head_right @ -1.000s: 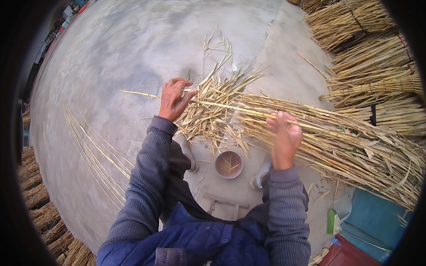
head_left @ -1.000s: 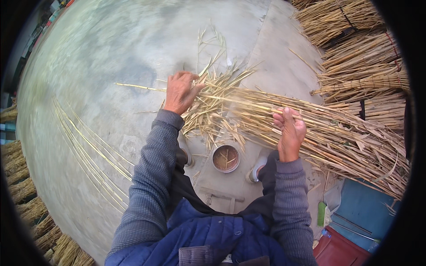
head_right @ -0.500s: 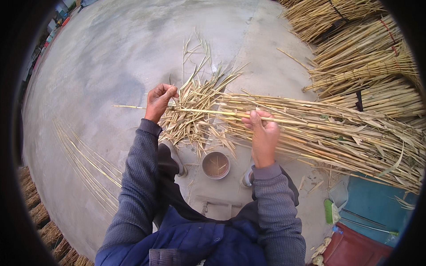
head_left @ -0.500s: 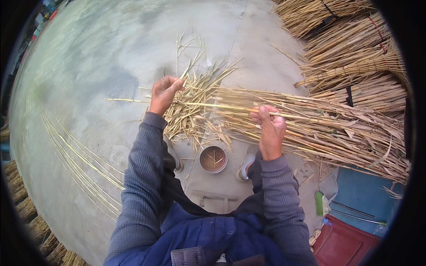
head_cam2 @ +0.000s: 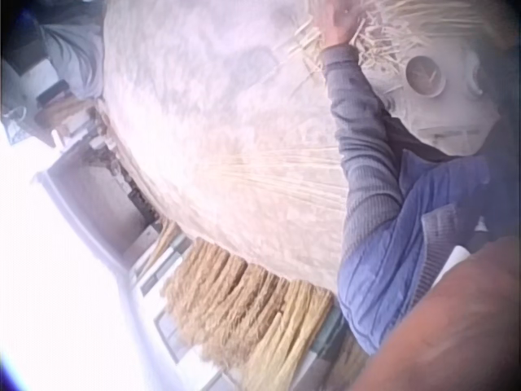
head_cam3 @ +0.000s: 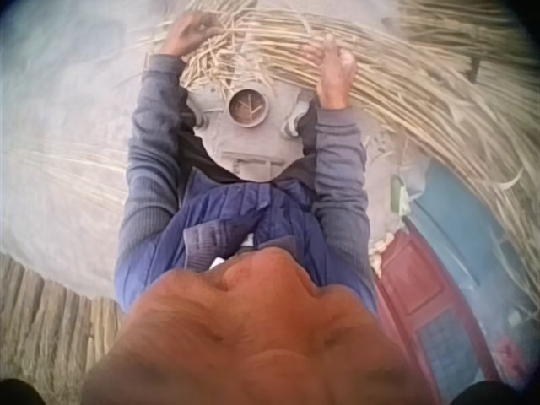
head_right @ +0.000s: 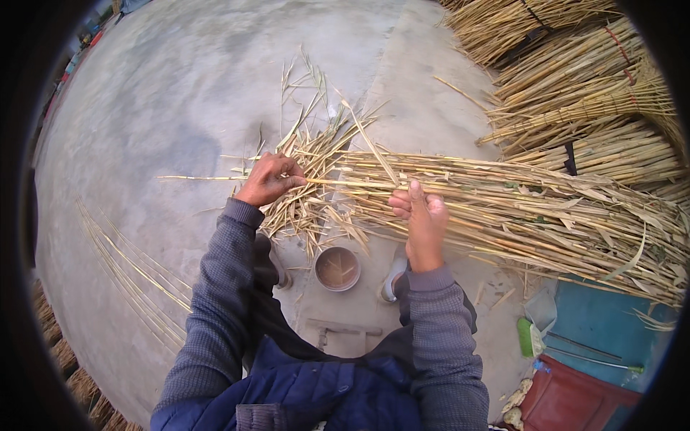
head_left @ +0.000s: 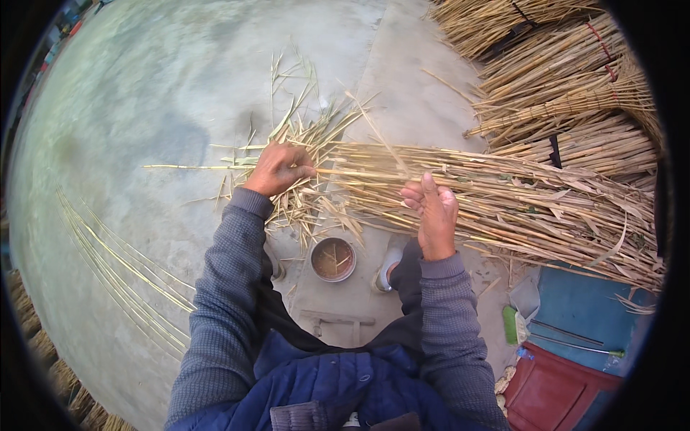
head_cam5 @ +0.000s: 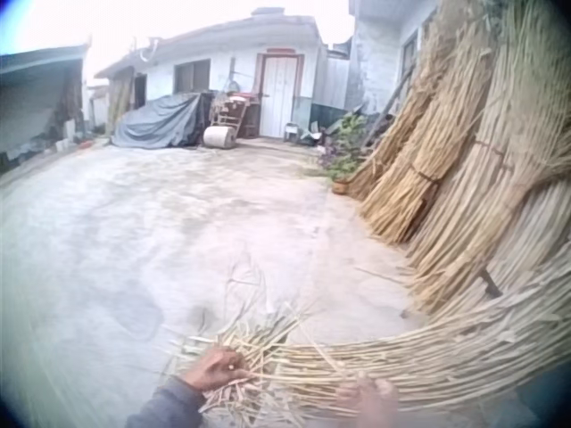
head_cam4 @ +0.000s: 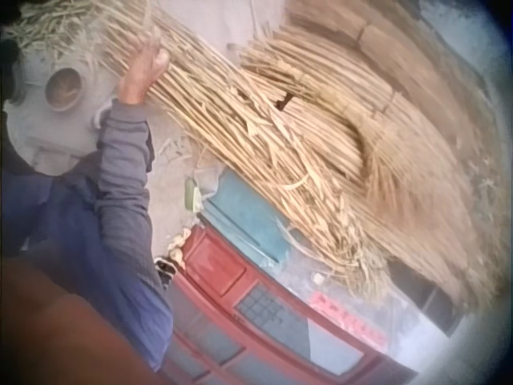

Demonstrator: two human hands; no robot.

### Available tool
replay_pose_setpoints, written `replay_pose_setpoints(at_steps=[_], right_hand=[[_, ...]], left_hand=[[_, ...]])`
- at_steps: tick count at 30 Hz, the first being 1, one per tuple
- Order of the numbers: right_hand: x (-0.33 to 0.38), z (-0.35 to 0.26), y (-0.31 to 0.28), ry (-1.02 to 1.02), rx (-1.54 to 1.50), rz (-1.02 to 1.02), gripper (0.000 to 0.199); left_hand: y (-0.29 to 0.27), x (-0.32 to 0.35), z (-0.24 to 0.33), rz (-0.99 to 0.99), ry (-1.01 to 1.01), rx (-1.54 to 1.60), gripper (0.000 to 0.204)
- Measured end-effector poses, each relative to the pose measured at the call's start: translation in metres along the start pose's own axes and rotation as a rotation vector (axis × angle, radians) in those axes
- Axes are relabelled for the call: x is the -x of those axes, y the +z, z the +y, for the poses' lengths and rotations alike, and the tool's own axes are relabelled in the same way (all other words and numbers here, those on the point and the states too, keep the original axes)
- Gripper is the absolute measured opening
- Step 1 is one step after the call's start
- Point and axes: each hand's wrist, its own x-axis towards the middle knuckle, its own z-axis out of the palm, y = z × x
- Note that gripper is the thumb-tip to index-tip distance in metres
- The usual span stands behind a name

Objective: The person sits on a concrete floor and repeatedly strips leaves from dried plant stalks by hand. The person holds a bundle of stalks, pulls off leafy material, and drops the stripped pieces onto the floor. A small container with thin sticks is visible nearby.

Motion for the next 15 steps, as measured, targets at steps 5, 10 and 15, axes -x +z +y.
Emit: replay_pose_setpoints(at_steps=[5, 10, 15], right_hand=[[0.007, 0.008, 0.009, -0.031, 0.007, -0.034, 0.036], [0.015, 0.019, 0.022, -0.060, -0.049, -0.130, 0.030], [0.017, 0.025, 0.023, -0.029, 0.007, -0.142, 0.030]], left_hand=[[0.026, -0.004, 0.023, -0.133, 0.000, 0.147, 0.037], [0.062, -0.016, 0.057, -0.178, -0.122, 0.567, 0.031], [0.048, -0.023, 0.034, 0.037, -0.414, 0.897, 0.021]])
